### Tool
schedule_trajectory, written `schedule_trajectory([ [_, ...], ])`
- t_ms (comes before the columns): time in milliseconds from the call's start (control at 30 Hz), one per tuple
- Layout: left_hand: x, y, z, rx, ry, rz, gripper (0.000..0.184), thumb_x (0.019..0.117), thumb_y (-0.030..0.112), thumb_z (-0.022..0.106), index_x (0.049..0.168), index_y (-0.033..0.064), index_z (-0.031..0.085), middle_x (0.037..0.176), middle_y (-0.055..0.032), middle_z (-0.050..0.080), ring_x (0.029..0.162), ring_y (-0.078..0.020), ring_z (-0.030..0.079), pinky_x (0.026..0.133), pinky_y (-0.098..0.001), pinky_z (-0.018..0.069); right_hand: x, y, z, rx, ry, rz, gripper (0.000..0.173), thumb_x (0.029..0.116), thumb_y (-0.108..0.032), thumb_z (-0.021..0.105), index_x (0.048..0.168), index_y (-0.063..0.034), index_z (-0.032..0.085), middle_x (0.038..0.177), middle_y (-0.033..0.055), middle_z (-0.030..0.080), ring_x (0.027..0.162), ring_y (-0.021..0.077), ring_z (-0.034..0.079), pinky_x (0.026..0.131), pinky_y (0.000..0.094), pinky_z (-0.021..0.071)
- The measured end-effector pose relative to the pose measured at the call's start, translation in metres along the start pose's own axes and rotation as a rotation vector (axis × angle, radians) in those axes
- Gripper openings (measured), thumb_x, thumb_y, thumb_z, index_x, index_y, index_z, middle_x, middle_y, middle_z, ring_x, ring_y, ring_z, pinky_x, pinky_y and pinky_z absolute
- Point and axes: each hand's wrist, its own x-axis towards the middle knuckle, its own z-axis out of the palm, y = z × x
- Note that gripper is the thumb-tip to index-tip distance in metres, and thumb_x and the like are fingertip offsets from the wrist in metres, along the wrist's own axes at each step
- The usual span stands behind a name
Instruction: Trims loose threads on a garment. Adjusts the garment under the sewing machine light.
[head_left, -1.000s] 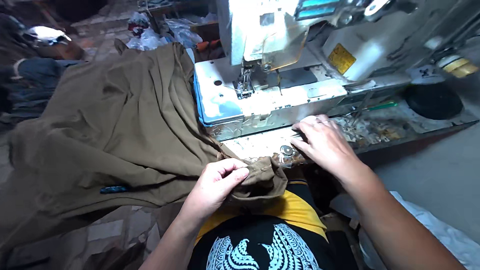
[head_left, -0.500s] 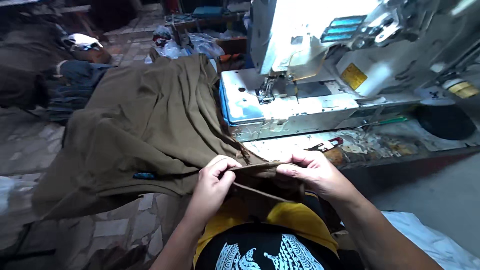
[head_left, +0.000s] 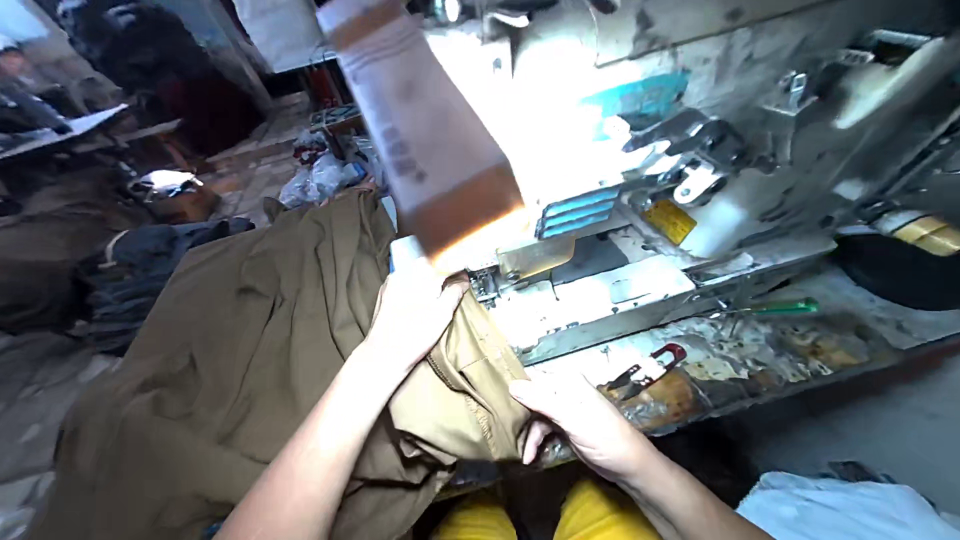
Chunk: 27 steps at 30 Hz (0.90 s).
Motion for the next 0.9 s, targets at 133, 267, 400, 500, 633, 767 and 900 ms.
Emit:
schedule_trajectory([
  [133, 0.002, 0.004, -0.007, 0.052, -0.038, -0.017, 0.019, 0.0891, 0.008, 0.072, 0.107, 0.0006, 0.072, 0.101, -0.0147, 0.071, 0.099, -0.022, 0.068, 0.09, -0.0432, 0.0525, 0.009, 0.005, -0.001, -0.167, 0.046, -0.184, 0.032, 0.1024, -0.02, 0.056, 0.072, -0.0125, 0.064, 0.067, -0.0111, 0.059, 0.064, -0.0054, 0.059, 0.061, 0.0147, 0.051],
  [267, 0.023, 0.019, -0.011, 0.075, -0.077, -0.041, 0.02, 0.0879, -0.001, 0.073, 0.104, -0.0118, 0.068, 0.099, -0.0249, 0.068, 0.099, -0.0283, 0.065, 0.092, -0.0433, 0.0488, 0.015, -0.003, 0.004, -0.169, 0.081, -0.193, 0.033, 0.1033, -0.016, 0.055, 0.073, -0.0097, 0.066, 0.065, -0.0091, 0.064, 0.06, -0.0012, 0.066, 0.058, 0.0181, 0.0586],
  [400, 0.024, -0.003, -0.007, -0.124, -0.077, -0.079, 0.024, 0.0841, 0.002, 0.078, 0.105, -0.0057, 0.069, 0.095, -0.0083, 0.068, 0.093, -0.0027, 0.061, 0.088, -0.0191, 0.0479, 0.021, 0.004, 0.005, -0.15, 0.067, -0.267, 0.039, 0.1047, -0.021, 0.055, 0.07, -0.0085, 0.065, 0.062, -0.0061, 0.066, 0.056, 0.0014, 0.067, 0.054, 0.0188, 0.0581],
  [500, 0.024, -0.002, -0.008, -0.3, -0.094, -0.159, 0.021, 0.0866, -0.002, 0.074, 0.107, -0.0027, 0.067, 0.093, 0.0002, 0.065, 0.091, 0.0054, 0.059, 0.085, -0.0125, 0.0477, 0.023, 0.004, 0.007, -0.168, 0.077, -0.277, 0.04, 0.1045, -0.022, 0.055, 0.068, -0.0084, 0.065, 0.061, -0.006, 0.066, 0.055, 0.0004, 0.066, 0.054, 0.0177, 0.0572],
  [633, 0.031, 0.028, -0.021, -0.408, -0.164, -0.383, 0.015, 0.0916, -0.01, 0.066, 0.105, -0.0042, 0.064, 0.09, -0.0002, 0.063, 0.088, 0.0029, 0.057, 0.083, -0.0131, 0.0473, 0.026, 0.003, 0.008, -0.187, 0.099, -0.276, 0.04, 0.105, -0.021, 0.053, 0.069, -0.0088, 0.066, 0.059, -0.0063, 0.067, 0.052, 0.0003, 0.065, 0.052, 0.017, 0.0562],
  [767, 0.028, 0.013, -0.014, -0.402, -0.168, -0.299, 0.016, 0.0952, -0.005, 0.063, 0.111, -0.0073, 0.066, 0.097, -0.0068, 0.066, 0.093, -0.0017, 0.058, 0.087, -0.0165, 0.0464, 0.027, 0.002, 0.01, -0.211, 0.11, -0.277, 0.041, 0.1044, -0.021, 0.053, 0.067, -0.0092, 0.066, 0.058, -0.0064, 0.066, 0.051, -0.0008, 0.064, 0.051, 0.0164, 0.0552],
  [900, 0.023, -0.014, 0.002, -0.38, -0.073, -0.195, 0.033, 0.0922, 0.008, 0.069, 0.123, -0.0041, 0.063, 0.112, -0.0088, 0.067, 0.108, -0.0071, 0.061, 0.098, -0.0257, 0.0479, 0.027, 0.002, 0.011, -0.192, 0.127, -0.267, 0.041, 0.104, -0.019, 0.054, 0.065, -0.0097, 0.064, 0.058, -0.006, 0.067, 0.05, 0.0001, 0.064, 0.05, 0.0168, 0.0554],
])
